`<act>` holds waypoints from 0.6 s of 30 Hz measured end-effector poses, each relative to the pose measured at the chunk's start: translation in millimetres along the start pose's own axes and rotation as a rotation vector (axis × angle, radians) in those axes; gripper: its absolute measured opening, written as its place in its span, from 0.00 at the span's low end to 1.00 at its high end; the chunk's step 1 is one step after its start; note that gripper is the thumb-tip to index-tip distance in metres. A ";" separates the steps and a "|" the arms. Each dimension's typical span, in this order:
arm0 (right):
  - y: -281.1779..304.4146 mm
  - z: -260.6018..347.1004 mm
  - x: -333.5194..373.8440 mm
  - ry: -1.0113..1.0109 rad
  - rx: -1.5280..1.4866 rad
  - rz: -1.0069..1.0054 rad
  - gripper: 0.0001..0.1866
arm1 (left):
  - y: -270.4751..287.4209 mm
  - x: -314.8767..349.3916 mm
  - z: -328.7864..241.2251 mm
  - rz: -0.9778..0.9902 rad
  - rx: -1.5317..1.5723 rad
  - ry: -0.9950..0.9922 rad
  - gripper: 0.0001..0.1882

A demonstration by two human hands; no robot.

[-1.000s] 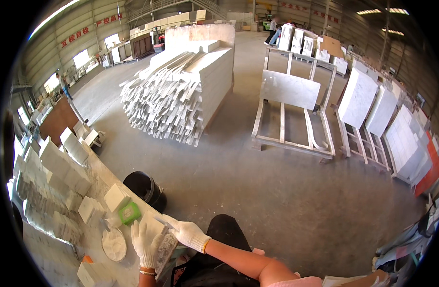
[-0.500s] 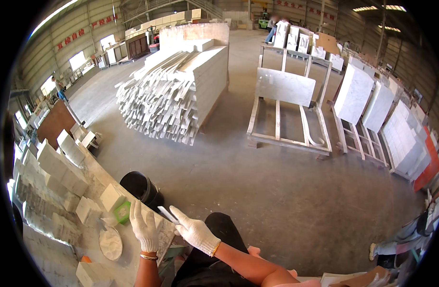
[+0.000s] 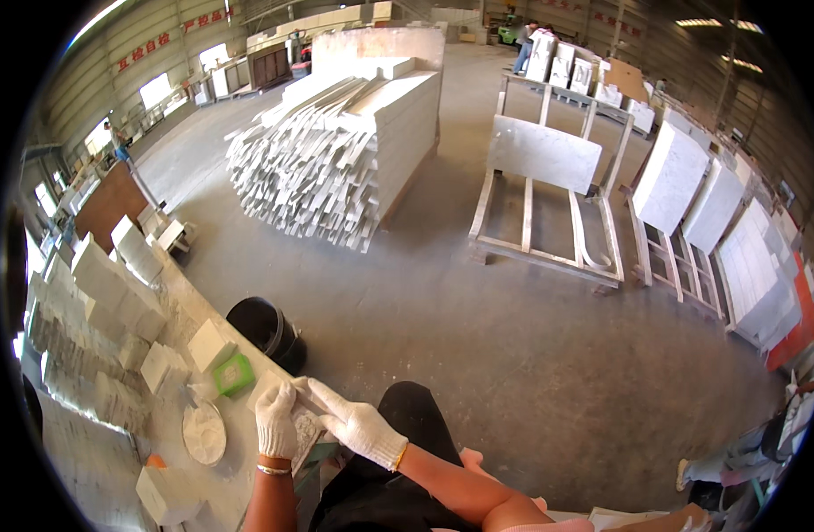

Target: The person applies a white paste to the edges of small square ceramic tiles using a metal spatula, then smooths and cleans the edges with a green sponge. The person handles tiles one at a time, repeatedly dipping the spatula into a bowl of paste and wiping the tile edges.

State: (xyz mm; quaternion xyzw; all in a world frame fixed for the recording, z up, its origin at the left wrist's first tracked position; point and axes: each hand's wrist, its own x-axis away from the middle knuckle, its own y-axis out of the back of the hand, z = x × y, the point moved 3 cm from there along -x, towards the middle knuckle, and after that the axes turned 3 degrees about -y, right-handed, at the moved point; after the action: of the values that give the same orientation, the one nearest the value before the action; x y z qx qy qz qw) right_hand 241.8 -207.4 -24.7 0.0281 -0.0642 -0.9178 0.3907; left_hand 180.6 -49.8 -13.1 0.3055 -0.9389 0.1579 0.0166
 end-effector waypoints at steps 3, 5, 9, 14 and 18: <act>5.4 -4.0 -3.5 -0.131 -0.114 0.042 0.33 | 43.5 -11.5 -7.2 -0.192 -0.239 -0.214 0.20; 18.5 -14.0 -5.6 -0.209 -0.093 -0.044 0.30 | 60.2 -16.2 -2.9 -0.266 -0.456 -0.278 0.16; 15.2 -21.9 -18.6 -0.290 0.001 -0.149 0.12 | 86.6 -9.5 -6.0 -0.219 -1.273 -0.526 0.24; -1.1 -39.3 -37.8 -0.266 0.163 -0.151 0.08 | 94.4 -12.3 11.6 -0.120 -1.466 -0.339 0.44; -9.0 -41.8 -56.3 -0.020 0.553 -0.230 0.08 | 92.8 -20.9 17.2 -0.043 -1.450 -0.358 0.46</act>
State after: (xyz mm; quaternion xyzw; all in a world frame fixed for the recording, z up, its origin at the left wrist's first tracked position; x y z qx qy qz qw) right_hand 278.7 -164.6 -67.2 0.1316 -0.3118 -0.9041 0.2610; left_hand 145.0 27.7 -58.7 0.2574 -0.7897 -0.5531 0.0640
